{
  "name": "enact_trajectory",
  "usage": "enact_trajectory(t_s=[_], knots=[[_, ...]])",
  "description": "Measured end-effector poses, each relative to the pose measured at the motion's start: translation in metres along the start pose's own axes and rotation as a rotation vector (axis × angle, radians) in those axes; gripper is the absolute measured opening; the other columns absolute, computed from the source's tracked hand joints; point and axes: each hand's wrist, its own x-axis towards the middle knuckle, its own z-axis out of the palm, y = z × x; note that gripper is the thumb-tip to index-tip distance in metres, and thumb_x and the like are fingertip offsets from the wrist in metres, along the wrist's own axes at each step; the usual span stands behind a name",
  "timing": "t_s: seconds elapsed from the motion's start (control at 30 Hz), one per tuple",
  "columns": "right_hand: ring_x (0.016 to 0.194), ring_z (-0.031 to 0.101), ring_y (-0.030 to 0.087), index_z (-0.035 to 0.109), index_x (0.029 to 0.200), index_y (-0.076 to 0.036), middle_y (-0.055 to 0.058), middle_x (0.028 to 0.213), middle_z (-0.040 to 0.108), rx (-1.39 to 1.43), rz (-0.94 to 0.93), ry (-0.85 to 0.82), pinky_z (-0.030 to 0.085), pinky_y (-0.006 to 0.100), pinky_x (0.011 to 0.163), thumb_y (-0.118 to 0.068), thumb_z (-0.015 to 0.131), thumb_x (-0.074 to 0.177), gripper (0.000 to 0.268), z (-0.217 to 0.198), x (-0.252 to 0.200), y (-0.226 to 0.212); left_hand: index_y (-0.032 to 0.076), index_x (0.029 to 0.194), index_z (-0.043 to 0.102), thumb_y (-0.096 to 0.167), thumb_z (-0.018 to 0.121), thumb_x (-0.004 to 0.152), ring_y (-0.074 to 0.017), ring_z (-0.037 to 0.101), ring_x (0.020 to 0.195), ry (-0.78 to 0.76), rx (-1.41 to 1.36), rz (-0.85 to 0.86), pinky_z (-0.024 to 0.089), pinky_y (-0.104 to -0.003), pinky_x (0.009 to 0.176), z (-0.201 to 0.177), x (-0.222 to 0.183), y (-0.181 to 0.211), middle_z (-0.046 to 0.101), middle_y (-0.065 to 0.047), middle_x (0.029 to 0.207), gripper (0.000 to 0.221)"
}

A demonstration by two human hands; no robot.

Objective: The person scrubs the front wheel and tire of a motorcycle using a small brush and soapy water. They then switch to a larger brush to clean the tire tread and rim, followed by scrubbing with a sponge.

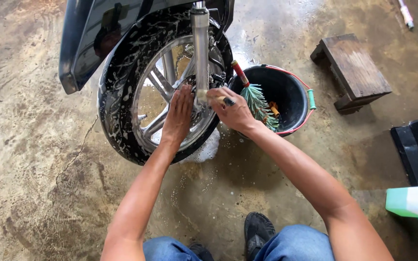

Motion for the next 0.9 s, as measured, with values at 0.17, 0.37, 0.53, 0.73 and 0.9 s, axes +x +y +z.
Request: enact_trajectory(t_s=[0.17,0.37,0.53,0.73,0.9], knots=[[0.068,0.071,0.034,0.071,0.111,-0.025,0.006,0.086,0.071,0.041,0.017,-0.025,0.059,0.041,0.061,-0.017,0.064,0.095,0.020,0.002,0.002,0.013,0.001,0.153,0.037,0.023,0.037,0.097,-0.0365,0.020,0.156,0.034,-0.015,0.058,0.012,-0.051,0.133,-0.017,-0.006,-0.011,0.028,-0.022,0.165,0.061],[0.067,0.070,0.037,0.071,0.107,-0.019,0.010,0.086,0.073,0.125,-0.007,-0.080,0.057,0.047,0.060,-0.016,0.066,0.092,0.017,-0.005,0.000,0.017,0.001,0.152,0.040,0.021,0.042,0.095,-0.0354,0.024,0.155,0.065,-0.085,0.048,0.014,-0.049,0.132,-0.011,-0.004,-0.008,0.032,-0.021,0.164,0.060],[0.077,0.072,0.035,0.071,0.111,-0.023,0.005,0.099,0.075,0.151,-0.120,-0.056,0.059,0.044,0.065,-0.018,0.067,0.093,0.019,0.010,-0.004,0.029,0.003,0.154,0.038,0.029,0.047,0.093,-0.0337,0.020,0.157,0.035,-0.058,0.031,0.011,-0.047,0.132,-0.008,-0.004,-0.005,0.027,-0.019,0.167,0.067],[0.071,0.070,0.030,0.068,0.103,-0.021,0.002,0.093,0.071,0.031,-0.212,0.001,0.057,0.037,0.059,-0.018,0.063,0.096,0.009,0.011,0.003,0.038,0.005,0.158,0.030,0.045,0.058,0.084,-0.0314,0.017,0.158,-0.033,0.005,0.026,0.010,-0.045,0.134,-0.016,-0.010,-0.011,0.023,-0.016,0.168,0.088],[0.069,0.062,0.051,0.061,0.076,-0.001,0.022,0.071,0.067,0.036,-0.188,-0.180,0.048,0.060,0.056,-0.013,0.065,0.086,0.015,-0.002,0.014,0.012,0.005,0.157,0.033,0.044,0.062,0.081,-0.0282,0.022,0.156,-0.032,-0.021,0.031,0.010,-0.043,0.134,-0.016,-0.020,-0.018,0.032,-0.013,0.165,0.089]])
